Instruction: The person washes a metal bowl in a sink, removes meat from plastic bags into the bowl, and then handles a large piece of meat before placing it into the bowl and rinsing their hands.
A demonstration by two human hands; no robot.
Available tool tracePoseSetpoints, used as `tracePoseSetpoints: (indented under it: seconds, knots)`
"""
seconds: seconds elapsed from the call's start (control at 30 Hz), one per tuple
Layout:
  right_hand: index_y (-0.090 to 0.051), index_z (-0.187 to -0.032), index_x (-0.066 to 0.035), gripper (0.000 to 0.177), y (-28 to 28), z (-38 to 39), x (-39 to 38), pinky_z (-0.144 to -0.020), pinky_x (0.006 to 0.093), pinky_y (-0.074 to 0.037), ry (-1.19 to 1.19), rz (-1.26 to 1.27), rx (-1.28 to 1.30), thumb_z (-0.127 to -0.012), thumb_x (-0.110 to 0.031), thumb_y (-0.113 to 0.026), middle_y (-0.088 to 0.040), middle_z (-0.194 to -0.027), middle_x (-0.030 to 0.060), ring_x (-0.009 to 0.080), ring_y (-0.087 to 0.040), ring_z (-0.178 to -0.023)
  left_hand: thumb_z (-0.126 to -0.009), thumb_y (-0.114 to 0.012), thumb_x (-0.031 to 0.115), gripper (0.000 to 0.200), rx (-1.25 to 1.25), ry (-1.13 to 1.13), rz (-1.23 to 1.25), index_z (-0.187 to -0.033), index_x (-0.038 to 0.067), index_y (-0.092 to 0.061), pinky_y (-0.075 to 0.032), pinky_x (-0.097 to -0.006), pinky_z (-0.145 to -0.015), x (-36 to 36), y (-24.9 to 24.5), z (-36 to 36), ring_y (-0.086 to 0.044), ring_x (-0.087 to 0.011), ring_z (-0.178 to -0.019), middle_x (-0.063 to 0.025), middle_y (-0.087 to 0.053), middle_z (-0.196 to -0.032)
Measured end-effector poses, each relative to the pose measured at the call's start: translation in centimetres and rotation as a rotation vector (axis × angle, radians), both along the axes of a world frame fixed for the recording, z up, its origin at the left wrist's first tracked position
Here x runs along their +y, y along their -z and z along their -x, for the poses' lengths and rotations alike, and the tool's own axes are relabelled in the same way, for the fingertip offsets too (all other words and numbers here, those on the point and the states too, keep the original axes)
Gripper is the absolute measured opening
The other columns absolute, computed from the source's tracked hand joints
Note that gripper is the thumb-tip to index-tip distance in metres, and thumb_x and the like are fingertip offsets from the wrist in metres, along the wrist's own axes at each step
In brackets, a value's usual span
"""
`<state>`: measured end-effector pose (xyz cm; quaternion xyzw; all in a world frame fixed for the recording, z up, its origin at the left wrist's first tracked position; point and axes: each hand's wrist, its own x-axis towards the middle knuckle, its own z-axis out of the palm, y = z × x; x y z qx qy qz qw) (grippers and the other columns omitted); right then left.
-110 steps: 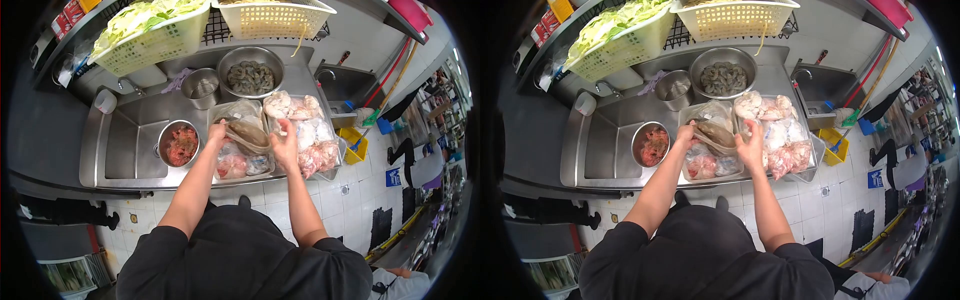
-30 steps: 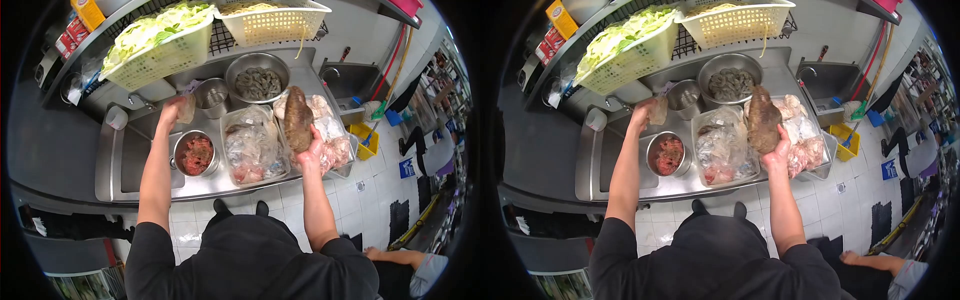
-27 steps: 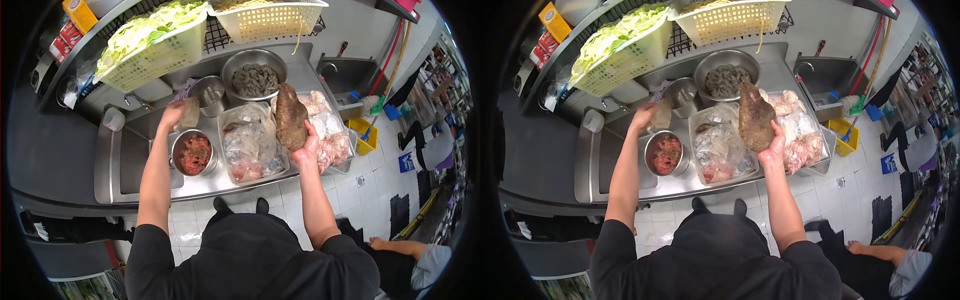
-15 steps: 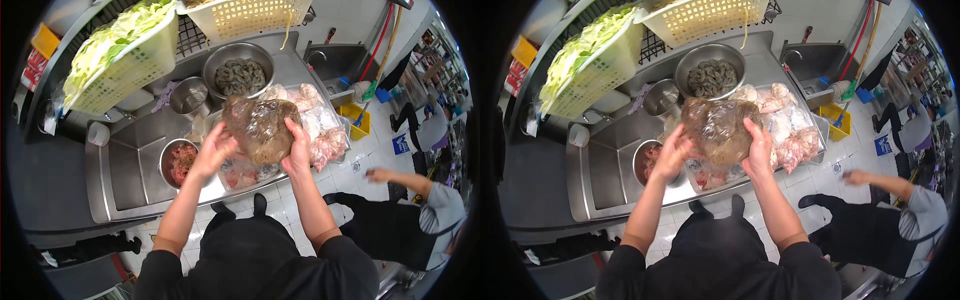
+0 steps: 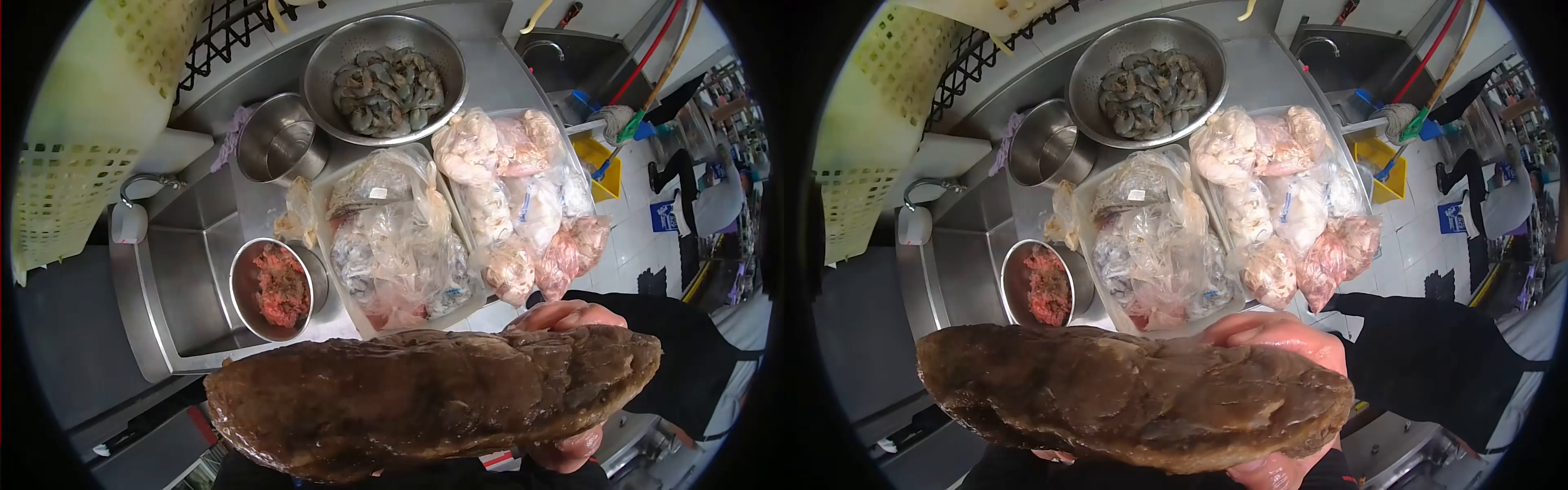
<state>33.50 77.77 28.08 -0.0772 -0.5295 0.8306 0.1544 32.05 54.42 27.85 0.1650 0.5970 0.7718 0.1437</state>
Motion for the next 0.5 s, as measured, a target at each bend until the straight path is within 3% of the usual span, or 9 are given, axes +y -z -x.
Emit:
tracePoseSetpoints:
  seconds: [0.1,0.2,0.3,0.5]
  knots:
    - [-0.050,-0.122,0.002,0.074,0.5,0.3,-1.2,-0.088,0.0481,-0.055,0.019,0.020,-0.006,-0.073,-0.038,-0.089,-0.060,-0.114,0.0238,0.0345,-0.064,-0.105,-0.090,-0.077,0.016,0.080,-0.001,-0.004,-0.010,-0.154,-0.001,-0.033,-0.047,-0.0416,-0.108,-0.1,-0.2,0.1,-0.056,-0.0237,-0.128,-0.0157,-0.055,-0.140]
    - [-0.051,-0.119,0.003,0.093,1.8,0.8,-1.3,-0.074,0.0397,-0.057,0.122,-0.060,0.080,-0.063,-0.062,-0.085,-0.060,-0.103,0.0227,0.0315,-0.063,-0.086,-0.089,-0.077,0.016,0.081,-0.005,-0.003,-0.022,-0.155,0.000,-0.032,-0.046,-0.0424,-0.109,-0.3,-0.5,0.1,-0.055,-0.0244,-0.130,-0.0157,-0.055,-0.142]
    - [-0.054,-0.125,0.007,0.083,2.5,1.7,0.7,-0.087,0.0462,-0.056,-0.129,0.064,0.273,-0.070,-0.043,-0.091,-0.066,-0.106,0.0263,0.0348,-0.068,-0.098,-0.088,-0.078,0.017,0.083,-0.012,-0.006,-0.037,-0.155,0.001,-0.031,-0.045,-0.0431,-0.110,-0.3,-0.6,0.3,-0.054,-0.0251,-0.132,-0.0158,-0.054,-0.143]
    - [-0.054,-0.128,0.009,0.085,2.3,2.1,1.9,-0.089,0.0431,-0.056,-0.410,-0.020,0.322,-0.070,-0.042,-0.090,-0.066,-0.111,0.0258,0.0316,-0.068,-0.101,-0.087,-0.078,0.018,0.086,-0.029,-0.010,-0.082,-0.157,0.003,-0.029,-0.044,-0.0446,-0.112,0.4,-0.5,0.8,-0.052,-0.0266,-0.135,-0.0159,-0.052,-0.146]
